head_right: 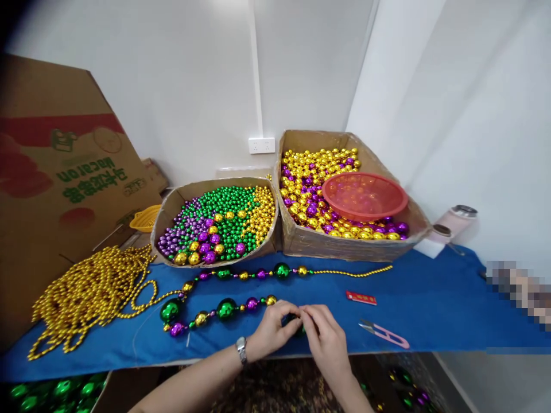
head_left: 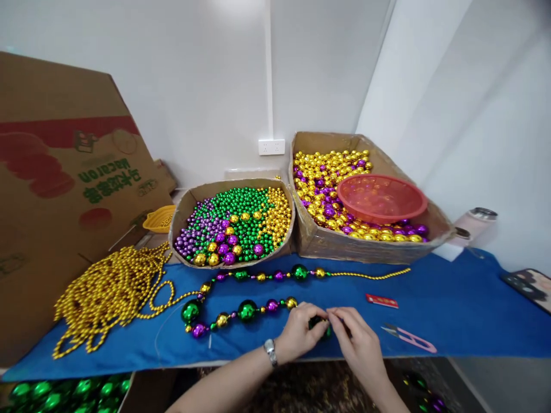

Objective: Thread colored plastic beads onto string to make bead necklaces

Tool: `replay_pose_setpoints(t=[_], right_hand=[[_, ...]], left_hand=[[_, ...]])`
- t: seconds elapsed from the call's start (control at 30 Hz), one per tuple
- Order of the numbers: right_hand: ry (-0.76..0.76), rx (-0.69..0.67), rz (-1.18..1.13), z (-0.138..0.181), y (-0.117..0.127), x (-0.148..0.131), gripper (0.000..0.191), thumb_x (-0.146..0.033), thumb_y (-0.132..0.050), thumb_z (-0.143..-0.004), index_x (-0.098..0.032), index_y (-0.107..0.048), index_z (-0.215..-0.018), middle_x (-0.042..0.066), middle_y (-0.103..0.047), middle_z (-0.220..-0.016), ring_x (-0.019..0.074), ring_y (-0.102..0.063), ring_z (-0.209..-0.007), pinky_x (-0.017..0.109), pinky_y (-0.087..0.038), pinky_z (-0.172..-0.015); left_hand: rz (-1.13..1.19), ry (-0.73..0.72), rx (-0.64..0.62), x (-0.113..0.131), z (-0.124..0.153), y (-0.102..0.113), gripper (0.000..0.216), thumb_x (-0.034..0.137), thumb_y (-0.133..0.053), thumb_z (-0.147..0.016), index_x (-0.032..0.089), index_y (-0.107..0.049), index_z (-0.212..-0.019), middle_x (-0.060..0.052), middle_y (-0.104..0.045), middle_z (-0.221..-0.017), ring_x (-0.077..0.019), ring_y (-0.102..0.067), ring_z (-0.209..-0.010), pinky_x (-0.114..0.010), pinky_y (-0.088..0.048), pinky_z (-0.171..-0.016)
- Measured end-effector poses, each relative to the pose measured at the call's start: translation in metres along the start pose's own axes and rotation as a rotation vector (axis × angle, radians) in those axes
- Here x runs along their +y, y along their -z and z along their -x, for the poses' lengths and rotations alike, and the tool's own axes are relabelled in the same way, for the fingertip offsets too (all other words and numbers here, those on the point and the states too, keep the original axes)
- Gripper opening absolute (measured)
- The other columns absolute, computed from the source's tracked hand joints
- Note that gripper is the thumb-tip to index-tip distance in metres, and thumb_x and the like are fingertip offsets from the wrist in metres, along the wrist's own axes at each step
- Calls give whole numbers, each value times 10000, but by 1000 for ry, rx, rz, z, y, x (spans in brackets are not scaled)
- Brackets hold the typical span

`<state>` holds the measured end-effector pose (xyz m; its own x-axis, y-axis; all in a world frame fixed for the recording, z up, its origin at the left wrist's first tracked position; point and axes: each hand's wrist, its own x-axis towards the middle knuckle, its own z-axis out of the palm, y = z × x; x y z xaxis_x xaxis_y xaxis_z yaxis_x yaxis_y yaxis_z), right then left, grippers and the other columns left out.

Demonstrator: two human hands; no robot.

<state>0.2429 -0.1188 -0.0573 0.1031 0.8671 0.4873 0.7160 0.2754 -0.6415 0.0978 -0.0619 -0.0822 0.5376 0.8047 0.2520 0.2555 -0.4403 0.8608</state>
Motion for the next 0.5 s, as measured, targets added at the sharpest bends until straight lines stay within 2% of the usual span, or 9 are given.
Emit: replay_pose_setpoints(t=[0.17,0.33,0.5], right_hand=[[-23,126,8,-12,15,-7,251,-367,-448,-915,-200,-634,-899,69,-659,-860,183,-645,-794,279,-524,-714],[5,42,25,-2,-3,2,297,-408,-448,-908,-196,-653,-947,88,-661,-915,197,-648,-842,294,-532,-724],[-58,89,-6,-4,-13,1,317,-428,-418,-916,-189,-624,-881,93,-680,-874,195,-661,-791,292,-534,-713]], left_hand=[[11,-25,6,6,-7,5,174,292,-539,-856,203,-686,-835,-49,-715,-869,-174,-616,-819,-302,-434,-813],[-3,-23,42,8,-10,5,177,273,-520,-864,183,-668,-826,-59,-703,-852,-178,-601,-827,-293,-435,-795],[-37,-1,28,7,-9,5,142,253,-546,-839,193,-674,-844,-52,-698,-836,-181,-596,-814,-287,-439,-765]])
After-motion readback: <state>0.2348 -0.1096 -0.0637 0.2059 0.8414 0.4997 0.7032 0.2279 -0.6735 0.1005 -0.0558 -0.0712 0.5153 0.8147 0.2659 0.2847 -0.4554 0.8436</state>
